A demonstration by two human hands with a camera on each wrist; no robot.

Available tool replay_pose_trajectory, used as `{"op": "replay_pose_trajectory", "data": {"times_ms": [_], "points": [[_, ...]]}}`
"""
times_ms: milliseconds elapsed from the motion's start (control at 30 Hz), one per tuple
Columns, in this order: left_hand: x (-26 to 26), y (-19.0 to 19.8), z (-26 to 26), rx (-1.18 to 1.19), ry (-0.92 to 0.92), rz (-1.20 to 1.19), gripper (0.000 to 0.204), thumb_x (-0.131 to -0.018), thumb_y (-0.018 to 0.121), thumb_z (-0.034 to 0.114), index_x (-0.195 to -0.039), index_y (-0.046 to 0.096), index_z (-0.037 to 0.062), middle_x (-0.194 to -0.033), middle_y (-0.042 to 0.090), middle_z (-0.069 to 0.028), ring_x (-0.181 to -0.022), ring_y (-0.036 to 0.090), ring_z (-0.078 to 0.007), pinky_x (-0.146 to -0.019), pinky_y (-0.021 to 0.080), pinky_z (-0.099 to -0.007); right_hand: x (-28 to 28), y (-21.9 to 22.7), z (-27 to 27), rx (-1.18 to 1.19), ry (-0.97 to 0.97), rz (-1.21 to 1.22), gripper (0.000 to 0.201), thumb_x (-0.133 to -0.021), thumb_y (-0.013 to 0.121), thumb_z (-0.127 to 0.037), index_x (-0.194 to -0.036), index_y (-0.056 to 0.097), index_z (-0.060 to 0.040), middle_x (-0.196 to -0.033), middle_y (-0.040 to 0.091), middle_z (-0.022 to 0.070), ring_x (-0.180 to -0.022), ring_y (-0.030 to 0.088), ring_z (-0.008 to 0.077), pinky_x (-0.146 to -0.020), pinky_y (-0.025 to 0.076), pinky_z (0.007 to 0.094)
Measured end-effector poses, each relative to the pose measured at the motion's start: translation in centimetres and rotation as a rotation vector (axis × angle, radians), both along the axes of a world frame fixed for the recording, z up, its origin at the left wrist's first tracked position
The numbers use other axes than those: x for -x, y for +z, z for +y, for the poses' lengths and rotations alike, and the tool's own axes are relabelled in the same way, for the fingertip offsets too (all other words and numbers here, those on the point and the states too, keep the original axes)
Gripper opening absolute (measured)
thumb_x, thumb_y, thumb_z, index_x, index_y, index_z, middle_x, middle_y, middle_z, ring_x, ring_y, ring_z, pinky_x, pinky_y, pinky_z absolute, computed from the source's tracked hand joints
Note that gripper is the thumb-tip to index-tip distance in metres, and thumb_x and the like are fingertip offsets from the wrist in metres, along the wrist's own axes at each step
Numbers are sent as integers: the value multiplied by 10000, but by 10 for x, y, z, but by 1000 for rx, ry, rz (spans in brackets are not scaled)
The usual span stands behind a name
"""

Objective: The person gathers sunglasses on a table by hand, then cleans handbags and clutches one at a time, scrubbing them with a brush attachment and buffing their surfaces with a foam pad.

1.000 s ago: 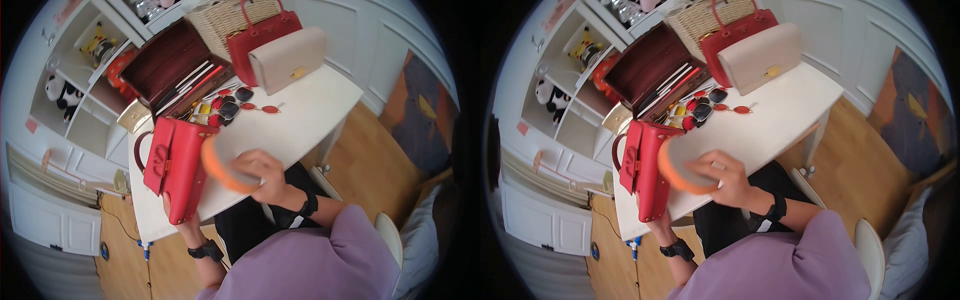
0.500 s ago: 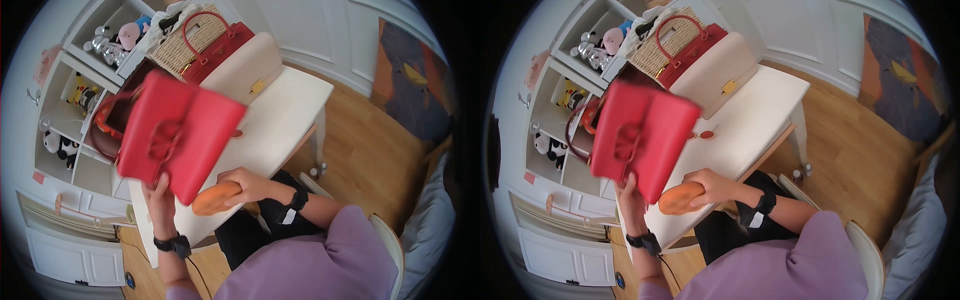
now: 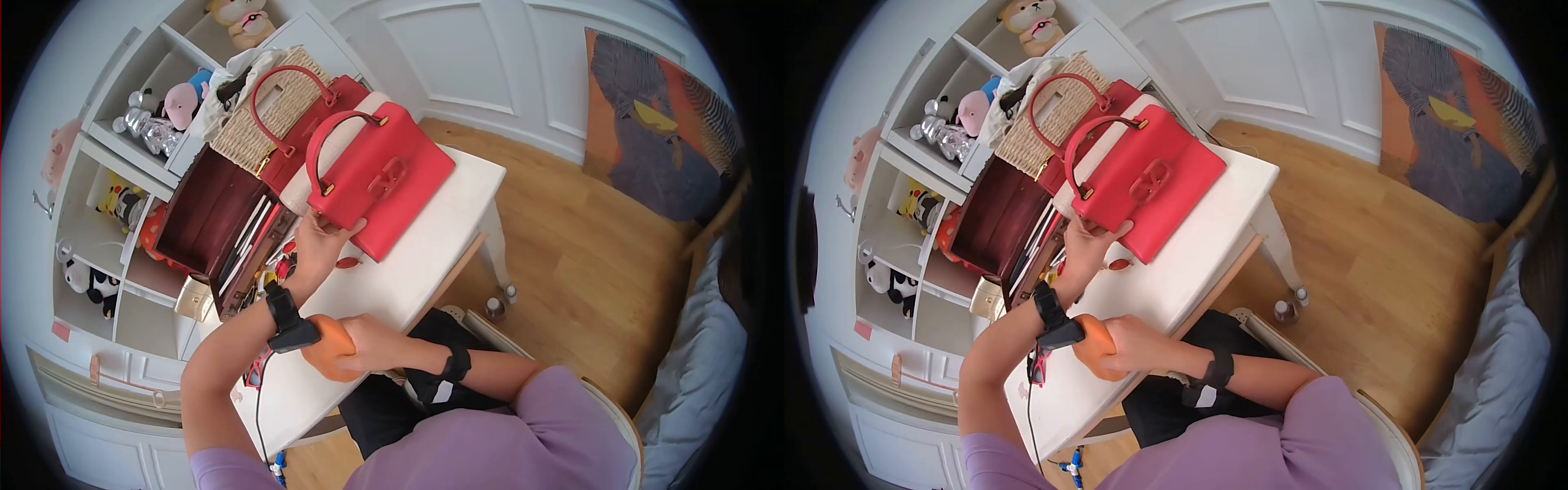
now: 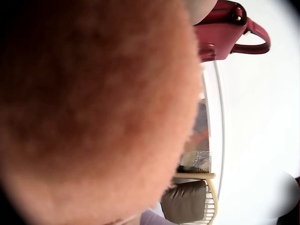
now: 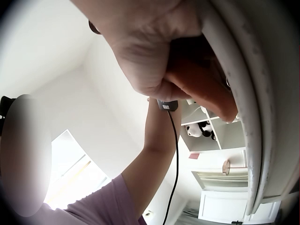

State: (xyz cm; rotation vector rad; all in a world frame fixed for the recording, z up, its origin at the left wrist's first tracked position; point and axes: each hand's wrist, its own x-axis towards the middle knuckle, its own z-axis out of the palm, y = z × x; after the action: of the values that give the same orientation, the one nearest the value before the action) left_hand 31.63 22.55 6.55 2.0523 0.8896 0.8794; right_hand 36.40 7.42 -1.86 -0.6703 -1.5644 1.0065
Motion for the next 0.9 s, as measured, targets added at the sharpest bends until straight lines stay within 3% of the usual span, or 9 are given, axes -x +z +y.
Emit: {"op": "replay_pose_trajectory", "data": {"times_ms": [267, 333, 500, 567, 700, 767, 833, 867, 900], "points": [[4, 7, 9, -88, 146, 288, 648, -780, 841, 238, -1235, 494, -65, -1107, 687, -205, -995, 695, -239, -881, 559, -341, 2, 0, 0, 0, 18, -2, 369, -718, 671, -201, -995, 602, 32, -872, 665, 225, -820, 655, 399, -757, 528, 421], [6, 9, 6, -116, 26, 303, 726, -798, 824, 289, -1278, 423, -79, -1119, 668, -230, -996, 693, -263, -859, 559, -345, 2, 3, -1, -32, 6, -2, 373, -721, 676, -212, -995, 601, 30, -875, 667, 223, -822, 655, 401, -758, 527, 422], [6, 24, -4, -201, -7, 295, 695, -855, 775, 276, -1260, 297, -23, -1081, 654, -244, -957, 694, -268, -797, 558, -346, 2, 0, 0, 14, 10, -73, 433, -729, 687, -242, -1066, 606, 17, -915, 676, 200, -850, 658, 386, -789, 534, 410], [6, 35, -3, -19, 40, 176, 653, -874, 757, 265, -1216, 274, -12, -1084, 649, -255, -933, 690, -261, -775, 559, -340, 2, 0, -2, 8, 13, -89, 431, -729, 688, -244, -1065, 616, 16, -918, 679, 201, -850, 661, 385, -790, 535, 409], [13, 64, -15, -174, 34, 366, 658, -885, 747, 247, -1223, 234, 12, -968, 649, -194, -819, 669, -198, -723, 554, -321, -1, 4, -4, -18, 26, -111, 423, -730, 693, -251, -1053, 646, 17, -922, 687, 210, -852, 666, 382, -791, 538, 401], [16, 70, -21, -341, 30, 286, 511, -883, 744, 279, -1112, 375, 9, -913, 638, -163, -796, 654, -175, -683, 552, -315, -2, 5, -5, -10, 25, -116, 418, -728, 695, -251, -1045, 651, 18, -920, 689, 209, -850, 668, 379, -789, 539, 398], [17, 97, -35, -102, 162, 901, 321, -931, 689, 252, -983, 507, -8, -1000, 595, -97, -921, 654, -185, -728, 551, -316, -2, 6, -5, -1, 25, -121, 413, -725, 697, -250, -1037, 657, 18, -919, 690, 209, -848, 669, 375, -788, 540, 395], [24, 92, -32, -97, 165, 901, 321, -931, 689, 252, -983, 507, -8, -1000, 595, -97, -921, 654, -185, -728, 551, -316, -3, 6, -6, 9, 35, -118, 408, -719, 701, -251, -1024, 660, 18, -913, 691, 206, -844, 670, 372, -782, 541, 393], [36, 80, -28, -42, -86, 851, 281, -939, 662, 272, -1003, 587, 9, -1079, 611, -108, -1024, 619, -224, -867, 499, -366, -2, 6, -6, 20, 47, -117, 404, -712, 705, -252, -1011, 664, 17, -907, 692, 204, -839, 672, 368, -777, 541, 390]]}}
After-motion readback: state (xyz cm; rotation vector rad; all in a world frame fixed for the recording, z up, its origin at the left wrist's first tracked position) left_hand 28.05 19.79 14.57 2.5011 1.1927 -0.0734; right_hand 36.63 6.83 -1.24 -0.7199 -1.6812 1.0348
